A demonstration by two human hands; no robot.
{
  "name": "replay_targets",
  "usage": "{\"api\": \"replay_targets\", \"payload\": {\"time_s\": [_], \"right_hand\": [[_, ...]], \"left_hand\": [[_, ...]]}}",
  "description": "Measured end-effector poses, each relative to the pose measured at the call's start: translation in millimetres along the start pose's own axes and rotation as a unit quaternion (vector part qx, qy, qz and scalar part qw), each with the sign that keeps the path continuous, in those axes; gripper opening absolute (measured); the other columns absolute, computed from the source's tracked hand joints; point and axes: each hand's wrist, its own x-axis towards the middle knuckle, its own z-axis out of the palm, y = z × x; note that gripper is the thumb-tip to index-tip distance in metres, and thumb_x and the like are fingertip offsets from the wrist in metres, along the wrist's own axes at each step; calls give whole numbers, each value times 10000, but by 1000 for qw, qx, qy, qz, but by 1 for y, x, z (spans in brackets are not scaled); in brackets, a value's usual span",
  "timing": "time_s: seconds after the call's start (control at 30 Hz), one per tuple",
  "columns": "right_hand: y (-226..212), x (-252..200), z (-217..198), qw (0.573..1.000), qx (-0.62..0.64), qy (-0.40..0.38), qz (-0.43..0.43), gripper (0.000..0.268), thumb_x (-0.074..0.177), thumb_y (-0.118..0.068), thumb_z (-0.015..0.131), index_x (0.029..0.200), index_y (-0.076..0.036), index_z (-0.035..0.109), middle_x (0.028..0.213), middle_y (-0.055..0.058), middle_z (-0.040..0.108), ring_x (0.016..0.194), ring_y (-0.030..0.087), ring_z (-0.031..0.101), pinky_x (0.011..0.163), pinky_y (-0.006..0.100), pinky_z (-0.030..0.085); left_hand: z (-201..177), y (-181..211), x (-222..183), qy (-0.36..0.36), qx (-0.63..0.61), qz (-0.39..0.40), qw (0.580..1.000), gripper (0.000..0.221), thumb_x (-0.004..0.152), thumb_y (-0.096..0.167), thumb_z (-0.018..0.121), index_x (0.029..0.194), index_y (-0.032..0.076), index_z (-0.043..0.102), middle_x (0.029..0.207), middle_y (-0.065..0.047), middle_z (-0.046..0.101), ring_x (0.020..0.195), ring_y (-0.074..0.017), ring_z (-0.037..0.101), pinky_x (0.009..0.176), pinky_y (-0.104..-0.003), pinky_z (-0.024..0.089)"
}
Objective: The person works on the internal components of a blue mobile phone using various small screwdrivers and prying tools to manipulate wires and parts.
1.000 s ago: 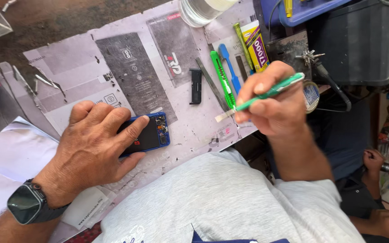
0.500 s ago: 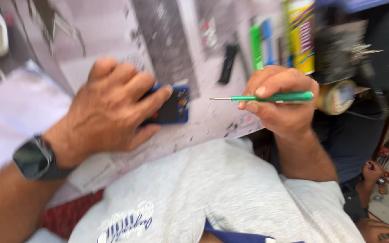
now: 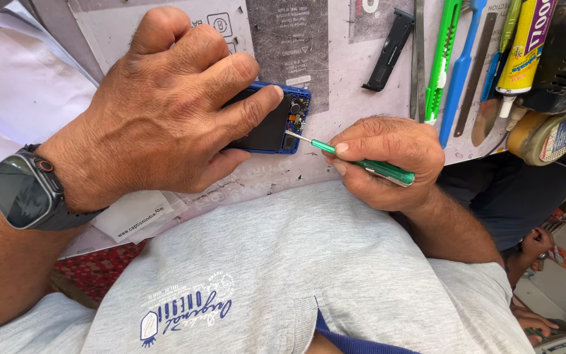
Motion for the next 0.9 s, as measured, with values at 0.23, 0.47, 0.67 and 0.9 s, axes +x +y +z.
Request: {"api": "replay_targets", "payload": {"time_s": [0.23, 0.47, 0.67, 0.9], "right_hand": [[4, -2, 0, 1000, 4, 9, -1, 236, 838, 126, 717, 1051, 40, 665, 907, 206, 729, 801, 227, 767, 631, 286, 654], [3, 0, -2, 1000, 0, -4, 12, 245, 835, 133, 702, 1060, 40, 671, 925, 206, 736, 826, 223, 770, 645, 274, 649], [-4, 8, -3, 999, -19, -19, 26, 250, 805, 103, 684, 1047, 46, 655, 937, 212, 726, 821, 221, 758, 662, 290, 639], [-4, 6, -10, 998, -17, -45, 32, 220, 873, 94, 689, 1086, 36, 692, 978, 200, 747, 828, 214, 763, 641, 279, 627]], "left_hand": [[1, -1, -1, -7, -9, -1, 1000, 743, 634, 529, 903, 1244, 128, 768, 1096, -56, 648, 1049, -246, 522, 987, -458, 324], [1, -1, 0, -8, -11, -2, 1000, 740, 638, 531, 904, 1244, 128, 768, 1096, -58, 648, 1050, -251, 521, 991, -462, 321], [0, -2, 0, -9, -2, 0, 1000, 743, 639, 540, 900, 1244, 128, 769, 1098, -59, 651, 1046, -248, 530, 992, -458, 319], [3, 4, -4, -4, 42, -8, 999, 704, 694, 520, 902, 1278, 151, 768, 1133, -54, 651, 1060, -230, 523, 1012, -432, 313]]}}
